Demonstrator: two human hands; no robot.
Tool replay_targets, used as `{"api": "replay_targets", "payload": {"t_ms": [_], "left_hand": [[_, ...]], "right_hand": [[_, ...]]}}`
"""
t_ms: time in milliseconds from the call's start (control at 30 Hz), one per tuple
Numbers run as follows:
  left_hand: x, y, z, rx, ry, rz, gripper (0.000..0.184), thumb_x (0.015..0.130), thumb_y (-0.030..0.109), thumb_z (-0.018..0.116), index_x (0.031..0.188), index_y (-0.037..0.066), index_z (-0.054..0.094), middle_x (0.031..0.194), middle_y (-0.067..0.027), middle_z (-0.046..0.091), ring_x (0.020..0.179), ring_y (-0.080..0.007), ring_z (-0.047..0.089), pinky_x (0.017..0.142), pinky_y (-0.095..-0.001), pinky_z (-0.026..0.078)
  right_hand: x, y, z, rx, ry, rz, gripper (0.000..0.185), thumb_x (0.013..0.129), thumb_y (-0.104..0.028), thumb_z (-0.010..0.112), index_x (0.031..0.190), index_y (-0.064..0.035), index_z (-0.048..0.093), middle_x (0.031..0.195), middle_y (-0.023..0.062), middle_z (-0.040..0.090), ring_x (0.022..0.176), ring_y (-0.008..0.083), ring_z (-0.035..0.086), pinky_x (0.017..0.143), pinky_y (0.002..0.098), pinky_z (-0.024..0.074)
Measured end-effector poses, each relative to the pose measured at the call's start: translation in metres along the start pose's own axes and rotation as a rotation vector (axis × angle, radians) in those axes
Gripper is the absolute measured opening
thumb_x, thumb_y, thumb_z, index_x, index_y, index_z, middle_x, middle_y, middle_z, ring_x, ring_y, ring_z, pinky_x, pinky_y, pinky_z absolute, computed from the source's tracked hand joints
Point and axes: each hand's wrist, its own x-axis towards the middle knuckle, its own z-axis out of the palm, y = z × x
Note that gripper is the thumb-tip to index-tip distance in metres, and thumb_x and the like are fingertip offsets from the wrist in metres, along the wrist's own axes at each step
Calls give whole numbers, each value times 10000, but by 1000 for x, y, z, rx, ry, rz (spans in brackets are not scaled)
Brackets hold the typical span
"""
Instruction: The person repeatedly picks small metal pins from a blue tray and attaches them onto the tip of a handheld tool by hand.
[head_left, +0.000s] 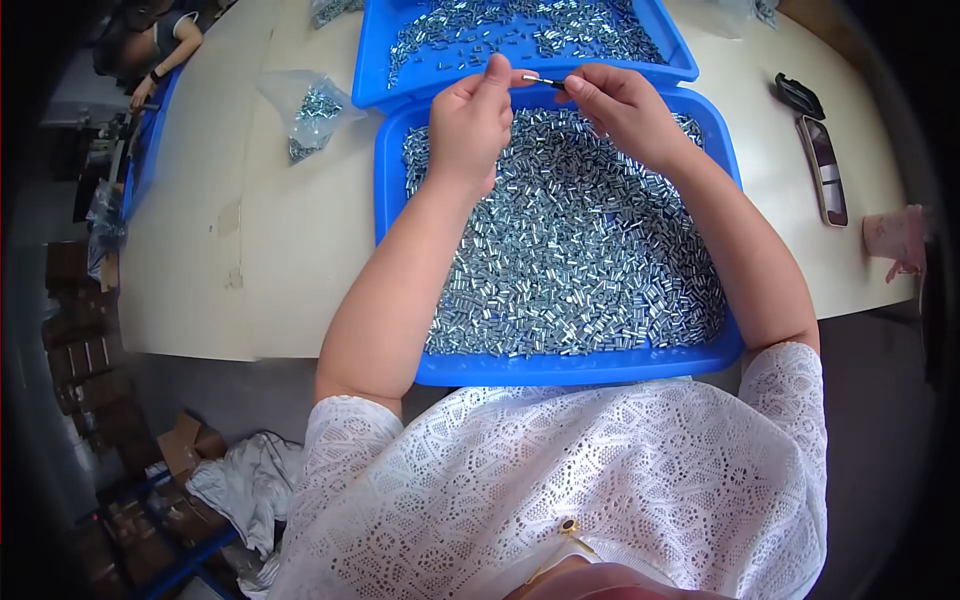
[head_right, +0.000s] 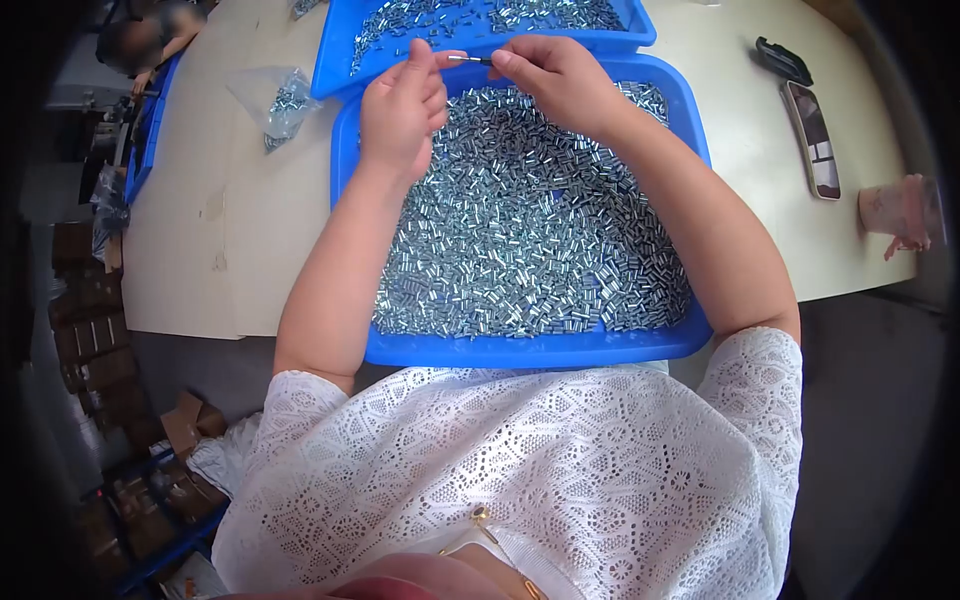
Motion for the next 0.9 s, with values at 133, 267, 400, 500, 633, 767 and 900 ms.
{"api": "replay_targets", "payload": {"t_ms": [133,267,400,500,633,767,900], "left_hand": [[-4,7,2,235,-3,-28,208,817,194,624,891,0,629,568,78,406,484,0,316,406,-167,226],[0,1,-6,493,-20,164,152,778,122,657,852,-10,640,689,33,573,604,-15,459,529,-166,347],[3,-5,-11,579,-13,220,159,766,138,666,833,-4,645,685,14,594,594,-20,473,517,-173,359],[4,-10,-13,634,14,243,167,753,155,678,819,4,653,645,11,594,560,-22,476,499,-181,372],[2,-10,-10,618,-13,288,137,727,123,695,797,11,659,627,19,582,557,-20,465,511,-183,376],[2,-10,-10,638,-34,363,128,698,72,710,796,11,657,660,14,589,585,-21,479,528,-173,378],[-3,-5,-2,613,-28,332,121,695,58,709,793,12,655,710,-3,595,626,-33,512,571,-172,410]], "right_hand": [[-2,2,-1,-130,54,-123,297,893,-297,489,852,-32,614,584,-35,422,544,65,370,485,234,310],[-4,0,1,-296,64,-209,255,879,-255,520,884,-12,596,640,29,514,582,93,440,535,256,383],[-3,0,4,-390,102,-298,204,845,-211,566,905,-18,590,699,91,576,605,163,526,570,279,426],[-1,2,3,-416,149,-411,184,832,-192,577,894,-21,597,723,114,586,610,212,546,576,298,434],[-2,-4,0,-450,159,-416,177,836,-188,567,873,-19,603,708,114,581,607,233,549,565,314,429],[-3,-6,-4,-414,35,-174,188,843,-205,562,857,-21,603,653,99,551,578,184,519,546,310,410],[0,2,-3,-255,27,-256,204,847,-220,563,892,-22,583,644,64,546,565,110,473,532,277,396]]}}
